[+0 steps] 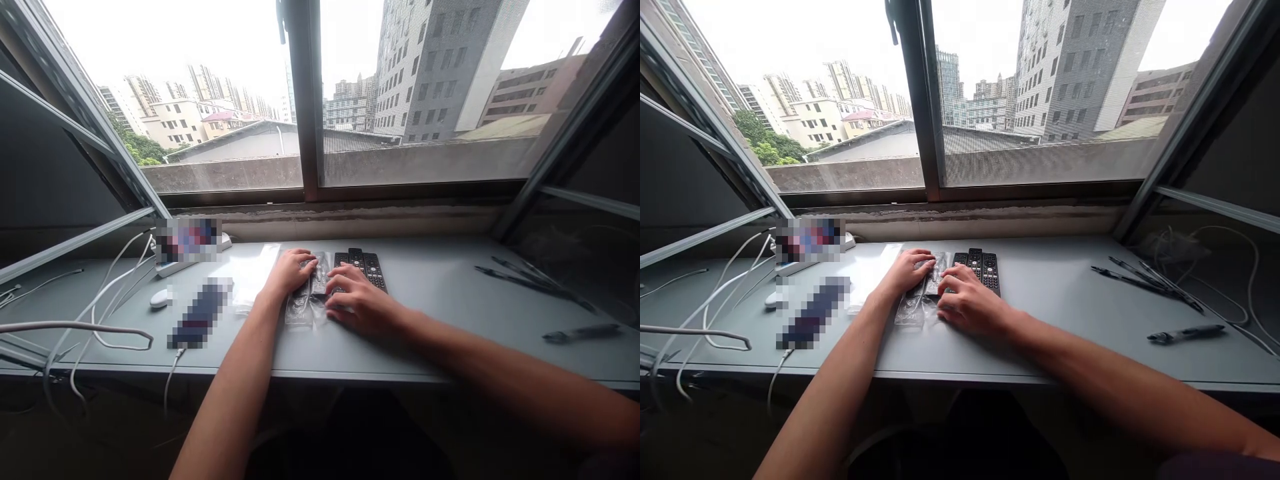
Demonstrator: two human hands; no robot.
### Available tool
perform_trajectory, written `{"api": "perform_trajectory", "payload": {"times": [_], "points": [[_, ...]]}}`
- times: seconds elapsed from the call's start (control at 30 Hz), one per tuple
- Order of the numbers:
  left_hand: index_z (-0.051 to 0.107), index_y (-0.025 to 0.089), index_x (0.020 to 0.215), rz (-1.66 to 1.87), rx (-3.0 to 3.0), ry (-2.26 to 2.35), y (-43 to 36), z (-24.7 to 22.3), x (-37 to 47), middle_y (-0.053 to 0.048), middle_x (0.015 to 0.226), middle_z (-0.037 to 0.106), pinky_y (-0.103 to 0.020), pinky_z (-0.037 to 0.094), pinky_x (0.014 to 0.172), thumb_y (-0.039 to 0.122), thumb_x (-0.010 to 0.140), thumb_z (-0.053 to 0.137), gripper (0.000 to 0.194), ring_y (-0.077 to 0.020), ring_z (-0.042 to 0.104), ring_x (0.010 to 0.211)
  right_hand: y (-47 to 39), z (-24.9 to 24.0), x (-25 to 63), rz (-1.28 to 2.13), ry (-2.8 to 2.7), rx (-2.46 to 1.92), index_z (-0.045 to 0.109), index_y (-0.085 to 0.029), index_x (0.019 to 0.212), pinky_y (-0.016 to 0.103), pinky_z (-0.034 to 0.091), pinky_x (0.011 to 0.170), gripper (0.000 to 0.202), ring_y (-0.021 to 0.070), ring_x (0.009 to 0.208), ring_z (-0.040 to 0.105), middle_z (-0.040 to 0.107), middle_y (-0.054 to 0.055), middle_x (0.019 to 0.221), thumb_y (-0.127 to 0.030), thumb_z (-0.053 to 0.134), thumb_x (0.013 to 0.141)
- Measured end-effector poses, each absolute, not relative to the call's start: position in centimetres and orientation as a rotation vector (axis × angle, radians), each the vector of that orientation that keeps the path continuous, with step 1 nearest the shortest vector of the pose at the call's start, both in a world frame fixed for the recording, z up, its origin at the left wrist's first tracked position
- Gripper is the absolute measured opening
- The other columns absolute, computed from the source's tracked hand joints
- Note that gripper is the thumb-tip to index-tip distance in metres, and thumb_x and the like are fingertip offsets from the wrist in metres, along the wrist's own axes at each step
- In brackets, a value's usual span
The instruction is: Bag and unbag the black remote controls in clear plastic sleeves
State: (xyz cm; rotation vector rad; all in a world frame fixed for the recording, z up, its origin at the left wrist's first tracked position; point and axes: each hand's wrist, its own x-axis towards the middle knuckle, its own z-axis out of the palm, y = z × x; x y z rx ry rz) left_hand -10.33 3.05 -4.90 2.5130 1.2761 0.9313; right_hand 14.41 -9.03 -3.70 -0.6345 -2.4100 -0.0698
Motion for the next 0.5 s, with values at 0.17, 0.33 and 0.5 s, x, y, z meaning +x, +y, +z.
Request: {"api": "perform_trajectory", "payload": {"times": [0.17,0.33,0.5], "points": [[0.087,0.024,0.118,0.935,2.510,1.288,3.0,-4.8,-10.3,-0.011,0.131,0.079,-0.047,0.049,0.120,0.045,0.105,0.061,0.035,-0.0319,0.069,0.128,-9.4,-3.3,13.6,-0.013,-2.341,-0.615,0.070,-0.023,0.101,0.055,0.054,0.105,0.014,0.0311,0.116,0.063,0.076,0.010,0.108,-0.019,0.060,0.110],[0.082,0.020,0.127,0.935,2.500,1.327,3.1,-4.8,-10.4,-0.013,0.131,0.078,-0.049,0.050,0.117,0.044,0.107,0.056,0.041,-0.0334,0.068,0.128,-10.0,-2.8,13.2,0.264,-2.103,-0.584,0.059,-0.024,0.108,0.047,0.060,0.097,0.010,0.0276,0.114,0.069,0.075,0.014,0.122,-0.020,0.052,0.114],[0.084,0.020,0.119,0.960,2.443,1.321,2.6,-3.8,-10.1,-0.013,0.125,0.081,-0.047,0.051,0.114,0.042,0.107,0.055,0.038,-0.0337,0.071,0.124,-10.7,-2.9,13.2,0.532,-1.930,-0.677,0.055,-0.026,0.116,0.049,0.058,0.108,0.008,0.0269,0.131,0.070,0.072,0.015,0.140,-0.025,0.047,0.117]]}}
